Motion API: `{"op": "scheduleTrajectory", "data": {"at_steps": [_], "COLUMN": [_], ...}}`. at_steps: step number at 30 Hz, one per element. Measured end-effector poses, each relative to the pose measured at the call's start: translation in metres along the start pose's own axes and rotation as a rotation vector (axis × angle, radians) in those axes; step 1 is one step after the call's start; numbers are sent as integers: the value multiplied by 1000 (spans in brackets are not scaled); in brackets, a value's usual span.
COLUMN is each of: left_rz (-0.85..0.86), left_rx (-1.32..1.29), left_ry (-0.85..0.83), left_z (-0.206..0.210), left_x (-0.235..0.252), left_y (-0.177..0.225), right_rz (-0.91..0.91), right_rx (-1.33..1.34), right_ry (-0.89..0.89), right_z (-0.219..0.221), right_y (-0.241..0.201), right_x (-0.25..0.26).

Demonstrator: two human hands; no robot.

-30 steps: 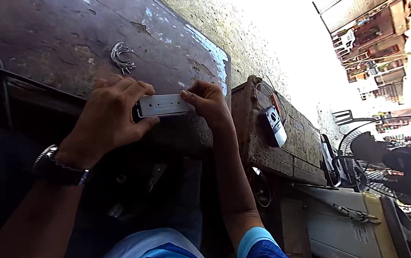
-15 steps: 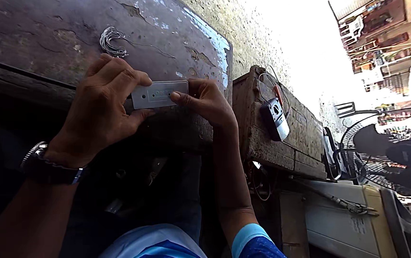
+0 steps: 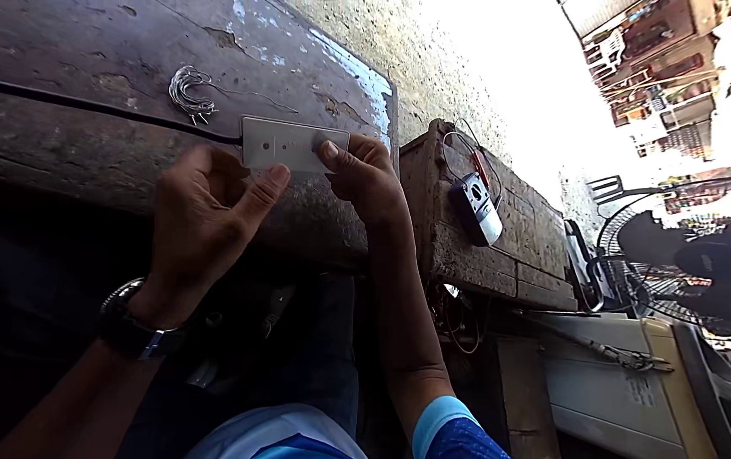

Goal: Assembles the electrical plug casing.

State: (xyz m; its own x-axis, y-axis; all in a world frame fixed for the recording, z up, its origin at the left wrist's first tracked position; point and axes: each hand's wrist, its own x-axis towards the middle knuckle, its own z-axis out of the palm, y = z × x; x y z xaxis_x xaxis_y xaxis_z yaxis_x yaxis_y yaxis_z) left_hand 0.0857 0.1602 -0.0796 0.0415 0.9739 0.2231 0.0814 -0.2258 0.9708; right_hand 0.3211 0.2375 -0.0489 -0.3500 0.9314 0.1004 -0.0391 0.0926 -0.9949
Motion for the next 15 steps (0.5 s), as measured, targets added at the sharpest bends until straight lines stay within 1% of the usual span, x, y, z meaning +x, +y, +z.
{"op": "scheduleTrajectory", "data": {"at_steps": [2,3,6,7,10,15], "left_rz": [-70,-74,-47,-5,95,151], "left_rx": [-274,-354,-485,-514,-454,-400], "left_ry": [9,20,-5,0,33,70], "left_z": [0,1,3,4,7,10], "left_x": [1,2,12,18,22,21], "left_y": [-2,-3,-9,-14,-20,-22], "right_rz": [-4,-12,-28,-24,-29,-54], "right_rx": [7,0,-47,-64,-106,-180], "right_ry": [-36,-64,-130,-142,-161,-148], "right_z": [0,1,2,3,3,5], "right_y": [0,0,2,3,2,3], "right_x": [0,0,1,1,2,2]}}
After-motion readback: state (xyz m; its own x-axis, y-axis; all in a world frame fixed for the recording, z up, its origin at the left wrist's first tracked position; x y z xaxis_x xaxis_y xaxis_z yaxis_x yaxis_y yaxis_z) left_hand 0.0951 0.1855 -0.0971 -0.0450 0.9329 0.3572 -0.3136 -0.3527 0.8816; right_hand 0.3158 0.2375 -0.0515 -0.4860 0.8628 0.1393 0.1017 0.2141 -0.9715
